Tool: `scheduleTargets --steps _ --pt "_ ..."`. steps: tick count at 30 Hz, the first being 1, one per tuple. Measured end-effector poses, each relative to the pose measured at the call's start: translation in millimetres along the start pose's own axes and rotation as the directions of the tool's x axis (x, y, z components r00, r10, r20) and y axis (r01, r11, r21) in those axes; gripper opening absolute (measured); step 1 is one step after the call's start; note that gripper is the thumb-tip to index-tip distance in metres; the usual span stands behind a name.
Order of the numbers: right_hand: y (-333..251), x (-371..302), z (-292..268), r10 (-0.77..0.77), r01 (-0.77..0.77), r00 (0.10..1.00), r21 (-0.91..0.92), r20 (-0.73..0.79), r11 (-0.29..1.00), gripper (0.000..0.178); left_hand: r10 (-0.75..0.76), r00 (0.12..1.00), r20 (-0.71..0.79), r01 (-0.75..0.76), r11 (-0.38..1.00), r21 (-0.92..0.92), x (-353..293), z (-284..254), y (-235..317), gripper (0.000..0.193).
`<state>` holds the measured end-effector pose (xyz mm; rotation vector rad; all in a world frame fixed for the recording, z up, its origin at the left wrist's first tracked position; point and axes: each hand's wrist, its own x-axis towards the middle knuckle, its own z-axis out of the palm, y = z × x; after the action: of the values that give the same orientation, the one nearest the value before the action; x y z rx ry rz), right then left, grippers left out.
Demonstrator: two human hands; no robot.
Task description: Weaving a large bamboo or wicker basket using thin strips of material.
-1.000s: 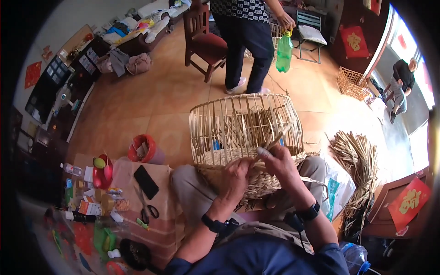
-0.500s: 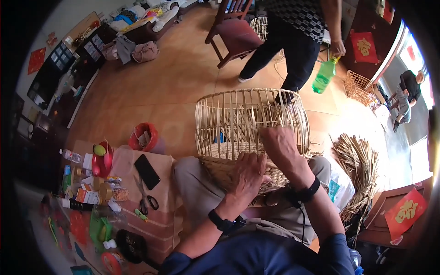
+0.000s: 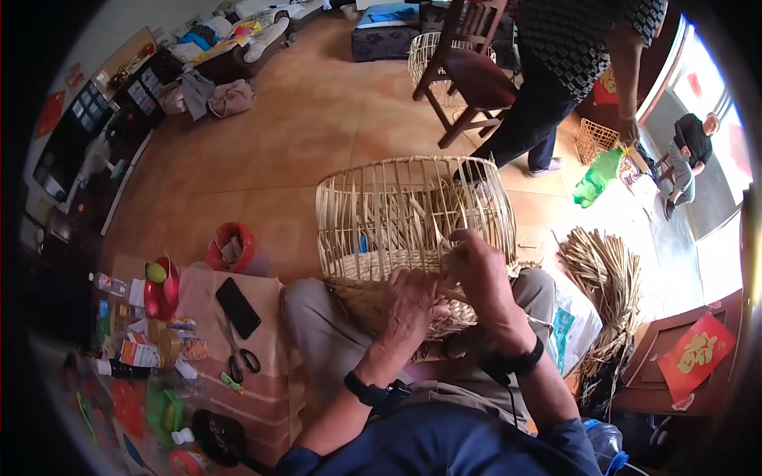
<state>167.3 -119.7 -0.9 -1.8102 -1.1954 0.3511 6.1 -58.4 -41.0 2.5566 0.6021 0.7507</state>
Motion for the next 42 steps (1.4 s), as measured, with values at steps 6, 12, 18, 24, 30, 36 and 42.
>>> scheduleTargets --steps 6,12,18,24,30,36,42 --pt "38.2 14.8 -25.5 0.273 -0.279 0.948 0.839 0.163 0.467 0.023 -0.058 0.998 0.013 0.058 0.998 0.005 3.7 6.0 1.5 0.077" --pt "69.4 -24.9 -26.9 0.335 -0.371 0.891 0.916 0.306 0.151 0.024 -0.026 1.000 0.012 0.026 0.999 0.019 2.4 7.1 -12.5 0.084" --pt "59.4 -62.0 -33.2 0.336 -0.403 0.857 0.914 0.390 -0.032 0.021 -0.028 0.986 0.161 0.047 0.993 -0.112 8.0 -27.0 -10.7 0.081" --pt "96.3 -55.1 -89.4 0.302 -0.346 0.929 0.798 0.216 0.494 0.014 -0.017 0.998 -0.059 0.015 0.999 -0.028 12.2 -38.3 -25.1 0.029" --pt "172.6 -94.8 -176.1 0.552 -0.379 0.833 0.691 -0.035 0.616 0.023 -0.263 0.939 -0.222 0.241 0.963 -0.122 9.7 -0.5 -27.2 0.026" --pt "327.5 -255.5 -174.4 0.825 -0.704 0.533 0.443 -0.188 0.556 0.027 -0.314 0.923 -0.223 0.319 0.948 -0.014 12.2 21.4 -18.6 0.027" --pt "365.6 -316.5 -84.1 0.924 -0.859 0.376 0.402 0.071 0.318 0.021 -0.322 0.916 -0.241 0.343 0.938 0.053 4.5 15.5 -28.0 0.029"
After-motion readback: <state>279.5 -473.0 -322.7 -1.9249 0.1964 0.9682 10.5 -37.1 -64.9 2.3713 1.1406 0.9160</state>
